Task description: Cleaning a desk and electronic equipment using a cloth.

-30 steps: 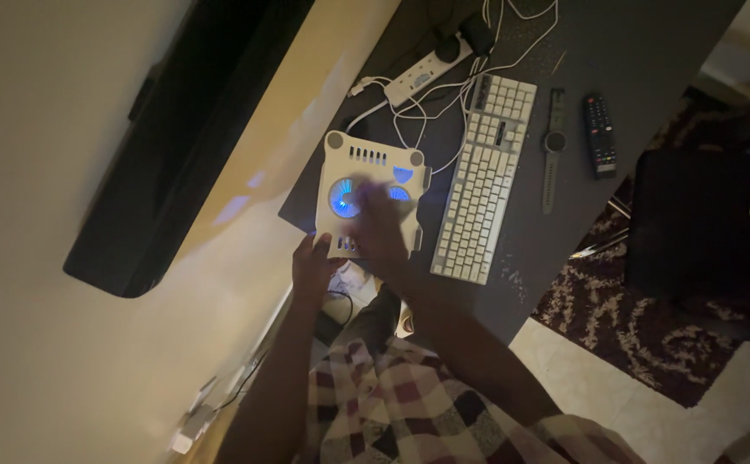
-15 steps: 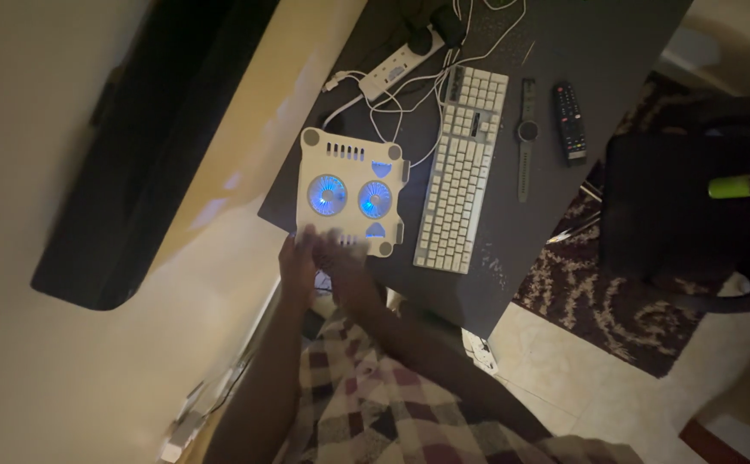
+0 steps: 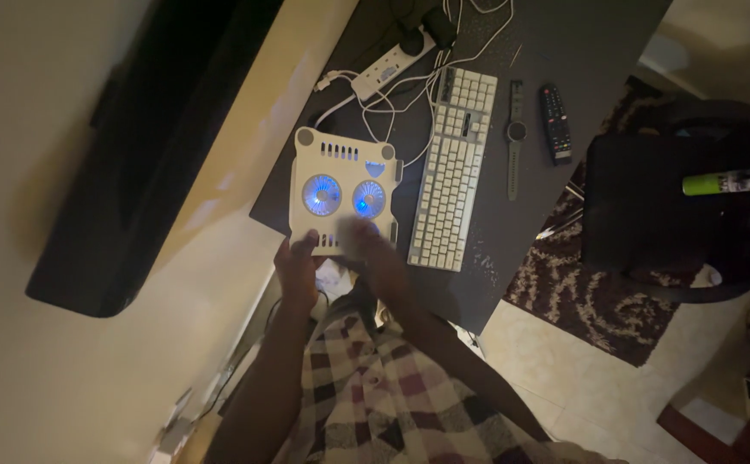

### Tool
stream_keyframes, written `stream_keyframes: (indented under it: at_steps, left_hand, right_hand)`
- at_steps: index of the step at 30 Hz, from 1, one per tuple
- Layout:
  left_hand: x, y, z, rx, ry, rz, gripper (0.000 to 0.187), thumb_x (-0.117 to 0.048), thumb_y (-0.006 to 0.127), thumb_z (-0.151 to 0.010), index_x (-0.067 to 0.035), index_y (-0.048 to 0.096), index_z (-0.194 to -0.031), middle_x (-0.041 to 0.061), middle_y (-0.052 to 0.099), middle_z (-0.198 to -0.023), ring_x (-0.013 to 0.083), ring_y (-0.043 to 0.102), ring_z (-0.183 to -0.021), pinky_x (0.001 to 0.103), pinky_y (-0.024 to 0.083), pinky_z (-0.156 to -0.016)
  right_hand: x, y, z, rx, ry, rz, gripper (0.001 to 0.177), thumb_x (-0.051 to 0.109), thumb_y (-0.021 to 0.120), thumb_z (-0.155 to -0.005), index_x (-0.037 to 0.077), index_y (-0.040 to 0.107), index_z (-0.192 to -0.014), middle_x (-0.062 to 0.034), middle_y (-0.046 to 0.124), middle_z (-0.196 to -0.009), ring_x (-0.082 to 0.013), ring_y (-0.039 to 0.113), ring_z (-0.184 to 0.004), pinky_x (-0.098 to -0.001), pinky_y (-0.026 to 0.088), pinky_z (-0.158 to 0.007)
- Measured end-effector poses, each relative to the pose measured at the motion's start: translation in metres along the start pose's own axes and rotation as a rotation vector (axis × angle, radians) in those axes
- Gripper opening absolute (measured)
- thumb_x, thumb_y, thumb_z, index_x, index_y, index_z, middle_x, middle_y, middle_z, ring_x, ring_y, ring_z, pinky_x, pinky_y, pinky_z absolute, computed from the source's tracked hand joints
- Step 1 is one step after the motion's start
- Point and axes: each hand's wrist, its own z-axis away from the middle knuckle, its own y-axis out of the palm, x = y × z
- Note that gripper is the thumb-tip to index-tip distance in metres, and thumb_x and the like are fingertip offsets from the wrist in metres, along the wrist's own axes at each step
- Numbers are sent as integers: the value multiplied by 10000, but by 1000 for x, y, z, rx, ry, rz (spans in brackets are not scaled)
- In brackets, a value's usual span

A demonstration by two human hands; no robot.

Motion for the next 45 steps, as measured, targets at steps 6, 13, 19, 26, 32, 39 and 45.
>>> stream_keyframes:
  at_steps: [6, 13, 19, 26, 32, 39, 45]
  left_hand:
    - [-4, 1, -3, 28, -3, 21, 301, -116, 717, -906, -47, 624, -1184, 46, 696, -1009, 165, 708, -885, 375, 633, -754]
    - [-3, -12, -7, 74, -31, 1, 324, -172, 740, -928, -34, 619, -1195, 46, 710, -998, 165, 707, -850, 356, 631, -720]
    - [-25, -12, -22, 110, 28, -242, 328, -257, 767, -922, -9, 718, -1130, 37, 709, -899, 105, 649, -757, 295, 559, -635]
    - [-46, -3, -45, 209, 109, -649, 406, -281, 836, -841, 18, 738, -1099, 74, 750, -854, 131, 657, -742, 307, 530, -665]
    - [-35, 2, -38, 278, 164, -611, 400, -208, 851, -756, -6, 727, -1078, 79, 782, -928, 147, 707, -791, 331, 564, -728]
    - [-32, 6, -21, 258, 282, -760, 388, -266, 859, -772, 48, 730, -959, 211, 761, -869, 272, 724, -770, 428, 568, -688]
    - [7, -16, 19, 258, 819, -1257, 275, -295, 656, -944, -37, 730, -885, 205, 707, -807, 402, 688, -714, 523, 524, -638]
  right_hand:
    - [13, 0, 8, -70, 67, -563, 639, 70, 581, -984, 19, 324, -1567, -168, 437, -1590, -328, 429, -1479, -414, 334, -1212]
    - [24, -17, 34, -18, -8, 41, 605, 45, 575, -919, 94, 496, -1516, -168, 473, -1589, -353, 462, -1461, -422, 402, -1175]
    - [-42, 9, 95, 84, 324, -280, 471, 88, 640, -920, 132, 661, -1388, -136, 675, -1238, -310, 663, -1064, -407, 559, -904]
    - [-89, -40, 117, -611, 661, -919, 258, 128, 671, -996, -6, 700, -1215, -59, 694, -1085, -142, 635, -982, -292, 519, -905]
    - [-57, -71, 103, -675, 815, -1146, 265, 134, 644, -951, 18, 692, -1184, -60, 714, -1035, -185, 666, -935, -342, 537, -838]
    - [-81, -40, 111, -491, 677, -827, 282, 134, 679, -965, -6, 705, -1209, -53, 729, -1076, -147, 658, -986, -289, 528, -889]
    - [-104, -67, 117, -552, 666, -1014, 325, 146, 672, -974, 14, 662, -1270, -26, 691, -1141, -142, 638, -1040, -301, 522, -917]
